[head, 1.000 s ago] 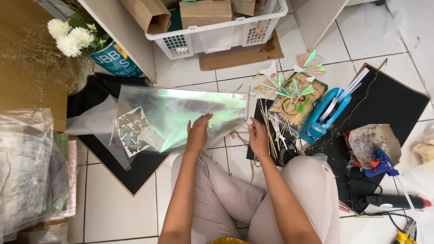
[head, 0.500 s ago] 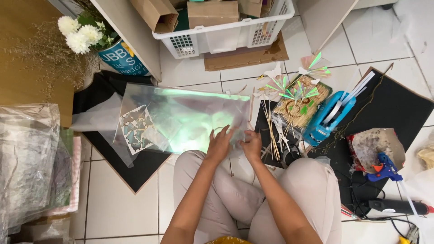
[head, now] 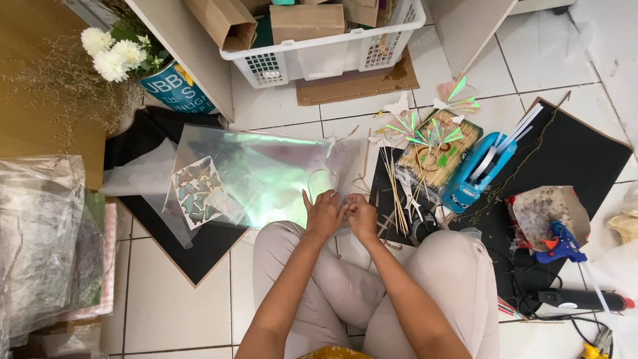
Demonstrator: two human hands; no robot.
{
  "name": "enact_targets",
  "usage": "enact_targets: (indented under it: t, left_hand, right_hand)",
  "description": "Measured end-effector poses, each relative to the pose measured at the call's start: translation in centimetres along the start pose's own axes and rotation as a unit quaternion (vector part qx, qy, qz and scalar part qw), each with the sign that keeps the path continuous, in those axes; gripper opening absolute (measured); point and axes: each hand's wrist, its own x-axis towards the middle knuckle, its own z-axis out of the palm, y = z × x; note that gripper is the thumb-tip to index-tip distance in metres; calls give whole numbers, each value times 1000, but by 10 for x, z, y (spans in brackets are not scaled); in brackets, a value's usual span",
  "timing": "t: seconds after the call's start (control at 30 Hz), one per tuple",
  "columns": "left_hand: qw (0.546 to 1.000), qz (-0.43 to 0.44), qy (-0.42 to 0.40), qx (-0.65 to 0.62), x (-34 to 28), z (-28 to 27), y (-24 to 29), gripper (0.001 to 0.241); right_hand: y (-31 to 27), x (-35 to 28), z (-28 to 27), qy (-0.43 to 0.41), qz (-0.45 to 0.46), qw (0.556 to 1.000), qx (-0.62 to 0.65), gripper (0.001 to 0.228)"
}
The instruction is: The person sits on the floor and uses scissors to cut a sheet of iridescent film into triangular shapes. They fold the film, cut along the folds, and place the cut pieces aside.
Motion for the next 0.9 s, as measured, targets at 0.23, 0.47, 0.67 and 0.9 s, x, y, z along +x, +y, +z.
enact_targets:
  t: [0.23,0.47,0.67,0.9]
  left_hand:
    - [996,-37,41,-65,8,18,-11,50]
    - [989,-61,58,-122,25,56,-20,29]
    - [936,-158,76,-304,28,39,-24,17]
    - [870,-233,74,-428,33,51,-38,22]
  right_hand:
    - [-33,-19,-15,-58,-33,998,-9,27]
    - [-17,-12,-19,-155,36,986,51,65]
    - [-23,-5,-34,-104,19,990,92,53]
    - [-64,-19,-28,-35,34,965,257,36]
